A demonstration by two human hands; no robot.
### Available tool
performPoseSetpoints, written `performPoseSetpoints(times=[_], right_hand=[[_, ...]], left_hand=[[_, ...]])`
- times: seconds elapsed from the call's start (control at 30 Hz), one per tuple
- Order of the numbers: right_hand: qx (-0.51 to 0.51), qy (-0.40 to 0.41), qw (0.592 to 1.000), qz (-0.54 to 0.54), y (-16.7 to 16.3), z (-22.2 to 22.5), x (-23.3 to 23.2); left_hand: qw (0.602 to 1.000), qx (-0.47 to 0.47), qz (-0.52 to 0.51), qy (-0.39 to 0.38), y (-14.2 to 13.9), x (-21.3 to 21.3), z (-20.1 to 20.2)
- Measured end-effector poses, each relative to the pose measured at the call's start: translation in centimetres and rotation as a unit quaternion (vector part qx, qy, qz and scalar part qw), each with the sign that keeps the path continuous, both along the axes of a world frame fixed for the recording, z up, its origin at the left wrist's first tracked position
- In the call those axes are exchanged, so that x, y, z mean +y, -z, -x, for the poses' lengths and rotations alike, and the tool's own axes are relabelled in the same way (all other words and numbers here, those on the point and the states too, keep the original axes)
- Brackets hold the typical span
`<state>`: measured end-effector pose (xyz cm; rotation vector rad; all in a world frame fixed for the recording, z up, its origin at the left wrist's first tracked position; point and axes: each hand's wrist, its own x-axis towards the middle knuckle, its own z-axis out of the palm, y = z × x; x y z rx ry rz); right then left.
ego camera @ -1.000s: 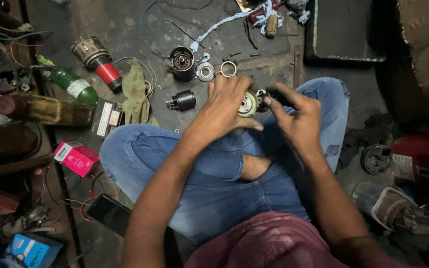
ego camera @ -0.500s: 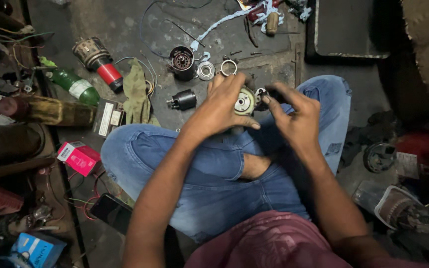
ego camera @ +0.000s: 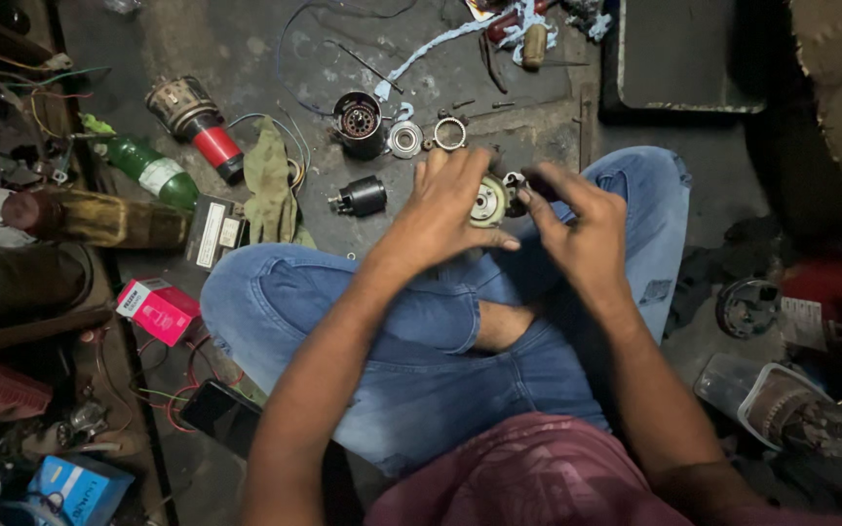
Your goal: The person sits on the floor and disassembles an electric starter motor by hand, separating the housing, gear assembly and end cap, removing internal bearings and bushings, and placing the parts on the floor. They use a screwdriver on a component and finally reach into a box of assorted parts.
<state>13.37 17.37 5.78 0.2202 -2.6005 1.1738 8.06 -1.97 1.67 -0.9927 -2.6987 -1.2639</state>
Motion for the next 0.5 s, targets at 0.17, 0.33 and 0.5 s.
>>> performPoseSetpoints(times=[0.17, 0.33, 0.5], right_hand=[[-0.002, -0.010, 1.000, 0.022, 0.7, 0.0, 0.5], [0.028, 0.006, 1.000, 0.001, 2.3, 0.0, 0.9], [0.087, -0.018, 0.995, -0.043, 4.0, 0.6, 0.8]], left_hand=[[1.000, 0.013, 0.027, 0.006, -0.3, 0.0, -0.5], [0.999, 0.025, 0.042, 0.000, 0.3, 0.0, -0.8], [0.996, 0.034, 0.076, -0.001, 0.5, 0.2, -0.1]])
